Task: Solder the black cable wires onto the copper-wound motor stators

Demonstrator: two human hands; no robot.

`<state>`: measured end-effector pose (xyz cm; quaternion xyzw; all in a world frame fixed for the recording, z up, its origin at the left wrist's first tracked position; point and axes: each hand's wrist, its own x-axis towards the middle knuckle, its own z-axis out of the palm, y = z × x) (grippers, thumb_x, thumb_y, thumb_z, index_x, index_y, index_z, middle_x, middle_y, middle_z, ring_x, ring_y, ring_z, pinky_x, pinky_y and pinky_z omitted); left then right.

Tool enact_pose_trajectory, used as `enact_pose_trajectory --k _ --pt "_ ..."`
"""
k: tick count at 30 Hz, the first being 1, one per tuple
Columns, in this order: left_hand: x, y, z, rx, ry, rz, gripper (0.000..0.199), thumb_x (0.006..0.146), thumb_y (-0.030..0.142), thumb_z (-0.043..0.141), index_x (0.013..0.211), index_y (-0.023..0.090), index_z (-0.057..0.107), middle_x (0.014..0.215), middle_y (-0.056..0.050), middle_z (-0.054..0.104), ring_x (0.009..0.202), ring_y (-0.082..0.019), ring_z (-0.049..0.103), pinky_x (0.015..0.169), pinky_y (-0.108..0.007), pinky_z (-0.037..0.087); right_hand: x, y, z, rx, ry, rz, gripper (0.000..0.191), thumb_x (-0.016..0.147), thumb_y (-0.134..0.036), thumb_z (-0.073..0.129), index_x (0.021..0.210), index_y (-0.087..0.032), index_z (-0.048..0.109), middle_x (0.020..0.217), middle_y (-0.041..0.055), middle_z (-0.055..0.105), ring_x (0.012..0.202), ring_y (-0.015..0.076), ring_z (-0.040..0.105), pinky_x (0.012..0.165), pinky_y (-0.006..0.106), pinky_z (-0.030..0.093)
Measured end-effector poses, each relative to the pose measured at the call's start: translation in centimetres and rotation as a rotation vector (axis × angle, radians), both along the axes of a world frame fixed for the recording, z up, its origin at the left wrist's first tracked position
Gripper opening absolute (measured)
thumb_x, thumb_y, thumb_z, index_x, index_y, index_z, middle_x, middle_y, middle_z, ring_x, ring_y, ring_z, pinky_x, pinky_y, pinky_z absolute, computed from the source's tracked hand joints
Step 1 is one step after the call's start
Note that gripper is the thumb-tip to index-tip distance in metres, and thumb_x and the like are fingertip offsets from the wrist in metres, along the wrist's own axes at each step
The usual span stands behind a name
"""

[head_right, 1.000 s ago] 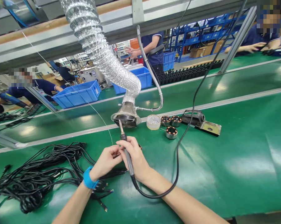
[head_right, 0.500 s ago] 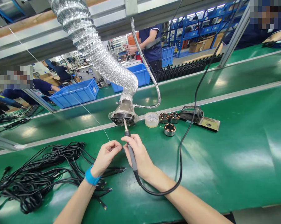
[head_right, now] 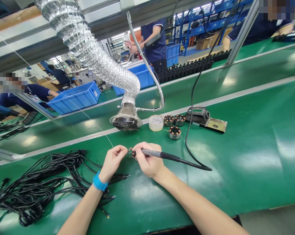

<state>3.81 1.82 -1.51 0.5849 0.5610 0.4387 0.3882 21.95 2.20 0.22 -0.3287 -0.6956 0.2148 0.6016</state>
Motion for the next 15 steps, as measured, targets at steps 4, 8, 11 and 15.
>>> enact_pose_trajectory --k 4,8,11,15 --pt "-0.14 0.06 0.0 -0.02 -0.015 0.0 0.025 0.084 0.037 0.063 0.074 0.015 0.065 0.066 0.0 0.057 0.064 -0.013 0.047 0.061 -0.024 0.036 -0.1 0.18 -0.17 -0.021 -0.017 0.024 0.022 0.091 -0.022 0.049 0.077 -0.021 0.067 0.065 -0.0003 0.07 0.056 0.0146 0.065 0.055 0.028 0.051" --pt "-0.21 0.03 0.15 -0.048 -0.045 0.009 0.026 0.083 0.039 0.064 0.074 0.015 0.066 0.063 0.002 0.053 0.059 -0.012 0.042 0.058 -0.024 0.033 -0.21 0.16 -0.27 -0.032 -0.006 0.033 0.022 0.091 -0.022 0.049 0.077 -0.021 0.066 0.064 -0.0002 0.07 0.056 0.0146 0.065 0.055 0.027 0.051" --pt "-0.24 0.05 0.16 -0.055 -0.061 0.013 0.026 0.083 0.04 0.065 0.074 0.015 0.066 0.063 0.003 0.052 0.058 -0.011 0.04 0.057 -0.024 0.032 -0.28 0.08 -0.33 -0.062 0.013 0.047 0.021 0.091 -0.021 0.05 0.078 -0.021 0.067 0.062 -0.0006 0.069 0.054 0.014 0.064 0.053 0.026 0.05" --pt "-0.31 0.1 0.01 -0.081 -0.068 0.02 0.026 0.083 0.039 0.064 0.074 0.015 0.066 0.061 0.004 0.05 0.055 -0.01 0.036 0.055 -0.024 0.03 -0.33 0.18 -0.5 -0.121 0.057 0.04 0.022 0.091 -0.022 0.05 0.078 -0.02 0.067 0.066 0.0004 0.07 0.057 0.0146 0.064 0.055 0.026 0.051"
